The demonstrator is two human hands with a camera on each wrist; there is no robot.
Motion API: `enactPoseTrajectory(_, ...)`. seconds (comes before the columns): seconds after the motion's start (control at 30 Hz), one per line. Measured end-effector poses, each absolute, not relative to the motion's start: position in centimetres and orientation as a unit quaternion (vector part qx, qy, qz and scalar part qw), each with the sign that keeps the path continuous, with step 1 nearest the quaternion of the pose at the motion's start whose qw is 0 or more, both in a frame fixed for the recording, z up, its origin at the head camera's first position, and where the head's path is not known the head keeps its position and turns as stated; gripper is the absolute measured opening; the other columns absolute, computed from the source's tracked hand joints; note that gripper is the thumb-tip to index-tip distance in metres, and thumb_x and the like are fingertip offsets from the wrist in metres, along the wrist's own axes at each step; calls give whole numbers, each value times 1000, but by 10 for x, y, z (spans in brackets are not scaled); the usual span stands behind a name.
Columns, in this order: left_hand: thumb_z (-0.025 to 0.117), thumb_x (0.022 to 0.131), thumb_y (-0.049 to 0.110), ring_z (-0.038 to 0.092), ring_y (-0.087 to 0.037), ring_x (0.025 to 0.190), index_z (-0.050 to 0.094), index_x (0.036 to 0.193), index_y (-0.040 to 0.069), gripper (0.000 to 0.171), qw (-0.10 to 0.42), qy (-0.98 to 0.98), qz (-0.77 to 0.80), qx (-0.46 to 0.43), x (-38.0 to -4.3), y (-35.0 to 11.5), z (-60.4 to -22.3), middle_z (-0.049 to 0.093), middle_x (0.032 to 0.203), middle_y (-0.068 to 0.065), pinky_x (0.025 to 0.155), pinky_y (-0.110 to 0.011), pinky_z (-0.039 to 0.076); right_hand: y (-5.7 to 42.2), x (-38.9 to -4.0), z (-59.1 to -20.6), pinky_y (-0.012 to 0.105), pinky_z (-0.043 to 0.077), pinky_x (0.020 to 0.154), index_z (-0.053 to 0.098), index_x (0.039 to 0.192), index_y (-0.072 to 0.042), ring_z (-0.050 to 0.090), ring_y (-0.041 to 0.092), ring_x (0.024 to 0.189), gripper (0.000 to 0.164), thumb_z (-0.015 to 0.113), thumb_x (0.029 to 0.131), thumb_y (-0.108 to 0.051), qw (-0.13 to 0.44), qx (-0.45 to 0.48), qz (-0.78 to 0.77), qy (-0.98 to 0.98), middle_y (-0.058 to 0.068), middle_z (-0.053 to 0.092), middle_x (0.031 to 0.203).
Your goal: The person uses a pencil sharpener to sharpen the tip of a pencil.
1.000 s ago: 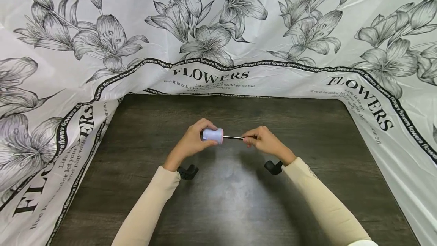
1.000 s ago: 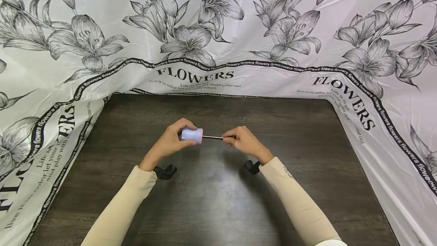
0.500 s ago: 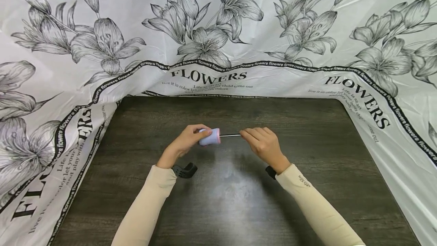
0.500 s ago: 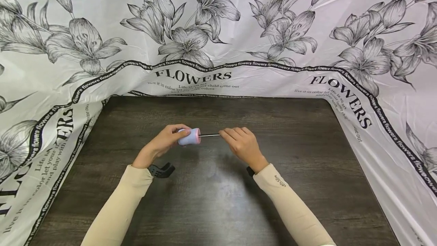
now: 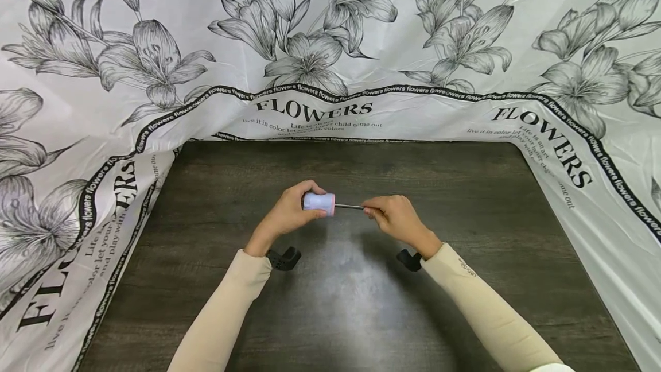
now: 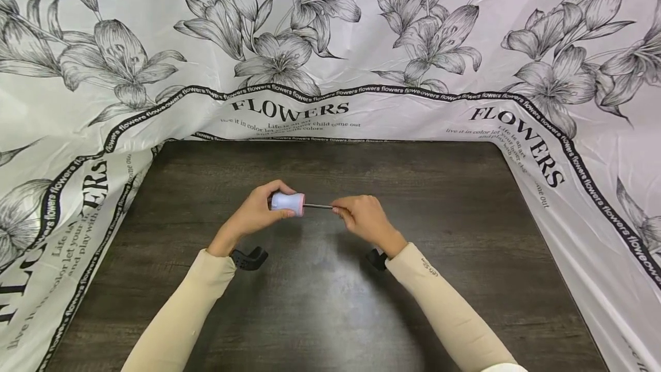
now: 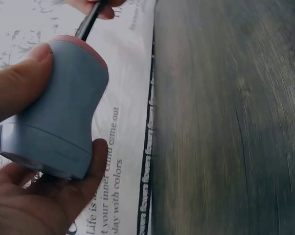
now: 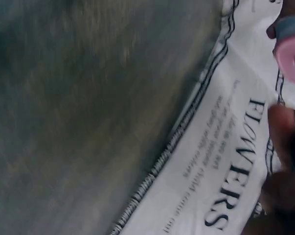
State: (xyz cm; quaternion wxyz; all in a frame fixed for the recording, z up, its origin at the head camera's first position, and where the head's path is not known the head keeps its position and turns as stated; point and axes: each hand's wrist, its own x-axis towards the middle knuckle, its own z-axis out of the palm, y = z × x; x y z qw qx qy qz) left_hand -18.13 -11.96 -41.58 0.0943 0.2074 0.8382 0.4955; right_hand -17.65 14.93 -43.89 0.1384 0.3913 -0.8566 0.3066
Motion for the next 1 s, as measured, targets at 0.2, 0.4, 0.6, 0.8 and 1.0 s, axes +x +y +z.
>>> enactPoseTrajectory(0.2,78,80,14,59,-23,86,61,110,9,35,64,851,484,193,-177,-121,-413,61,110,-13,69,-33,49,147,-181,-431,20,39,45,72,98,-7,57,6,53,14,71,86,-14,137,367,275,-878,2,72,80)
enactPoseTrajectory(0.4,66,91,27,58,-20,78,61,119,7,35,128,833,521,136,-182,-122,-411,62,101,-17,66,-32,51,141,-182,-439,29,50,60,69,99,-9,65,15,73,16,72,83,-11,315,389,160,-851,1,69,89)
enactPoseTrajectory(0.6,56,97,24,61,-17,68,60,115,-7,36,228,751,614,83,-186,-121,-408,60,86,-11,59,-29,52,136,-184,-449,32,51,68,70,101,-6,65,20,78,20,51,99,-12,440,392,105,-801,5,69,90)
enactPoseTrajectory(0.8,59,95,17,60,-17,72,58,118,-11,36,257,726,634,67,-187,-118,-412,60,88,-10,61,-29,53,139,-186,-459,27,43,56,71,98,-7,61,17,67,22,49,98,-8,443,412,117,-788,2,68,84)
enactPoseTrajectory(1.0,72,84,8,57,-19,78,61,112,-2,31,155,797,567,141,-183,-112,-415,61,99,-19,66,-33,52,139,-180,-449,21,42,47,74,94,-3,58,8,55,12,65,90,-8,215,374,281,-857,5,71,77)
